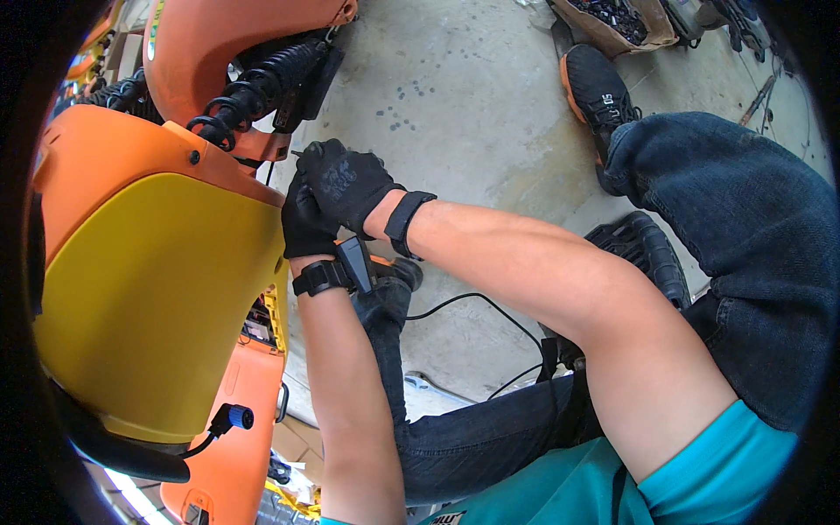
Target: The person works on the internal components of an orange and yellow motorcycle while sitting on the floor. They handle small wires and electrical connectors by hand, performing connections and organizing the cables near the front steering column.
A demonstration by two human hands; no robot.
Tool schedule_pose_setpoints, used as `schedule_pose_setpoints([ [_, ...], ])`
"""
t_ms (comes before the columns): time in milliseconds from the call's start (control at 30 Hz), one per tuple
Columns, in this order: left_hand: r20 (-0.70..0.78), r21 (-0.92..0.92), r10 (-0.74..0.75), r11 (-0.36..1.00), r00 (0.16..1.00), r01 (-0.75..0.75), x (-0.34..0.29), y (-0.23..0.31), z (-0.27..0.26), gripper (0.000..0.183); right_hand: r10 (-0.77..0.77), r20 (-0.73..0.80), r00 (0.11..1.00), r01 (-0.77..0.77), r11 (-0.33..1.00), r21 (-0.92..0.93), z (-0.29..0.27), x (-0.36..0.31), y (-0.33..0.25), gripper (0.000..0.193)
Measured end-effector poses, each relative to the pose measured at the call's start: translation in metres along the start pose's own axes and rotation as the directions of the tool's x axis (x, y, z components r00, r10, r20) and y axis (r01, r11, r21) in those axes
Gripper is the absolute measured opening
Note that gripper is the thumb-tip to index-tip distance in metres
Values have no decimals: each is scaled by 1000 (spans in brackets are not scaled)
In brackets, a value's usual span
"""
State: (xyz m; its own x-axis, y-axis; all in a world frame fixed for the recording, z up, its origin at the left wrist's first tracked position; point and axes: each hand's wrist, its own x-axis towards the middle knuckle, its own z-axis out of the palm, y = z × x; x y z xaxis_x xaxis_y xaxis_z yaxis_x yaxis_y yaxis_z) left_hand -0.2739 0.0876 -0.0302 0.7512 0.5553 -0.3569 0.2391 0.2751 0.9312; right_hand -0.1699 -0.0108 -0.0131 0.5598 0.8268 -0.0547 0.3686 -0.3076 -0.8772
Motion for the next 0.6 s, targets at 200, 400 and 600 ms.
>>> schedule_pose_setpoints([
  [200, 75, -388, -133, 909, 988, 152, 3, -2, -7, 33, -21, -14, 1000, 21, 1000, 0, 4, 0, -1, 32],
  [400, 93, -516, -171, 834, 981, 195, 4, 3, -4, 33, -33, -18, 999, 32, 999, -14, 5, 1, -1, 31],
  [600, -34, -316, -115, 944, 993, 98, 0, 8, 11, 33, -26, 45, 999, 24, 999, 34, -1, 7, 3, 32],
])
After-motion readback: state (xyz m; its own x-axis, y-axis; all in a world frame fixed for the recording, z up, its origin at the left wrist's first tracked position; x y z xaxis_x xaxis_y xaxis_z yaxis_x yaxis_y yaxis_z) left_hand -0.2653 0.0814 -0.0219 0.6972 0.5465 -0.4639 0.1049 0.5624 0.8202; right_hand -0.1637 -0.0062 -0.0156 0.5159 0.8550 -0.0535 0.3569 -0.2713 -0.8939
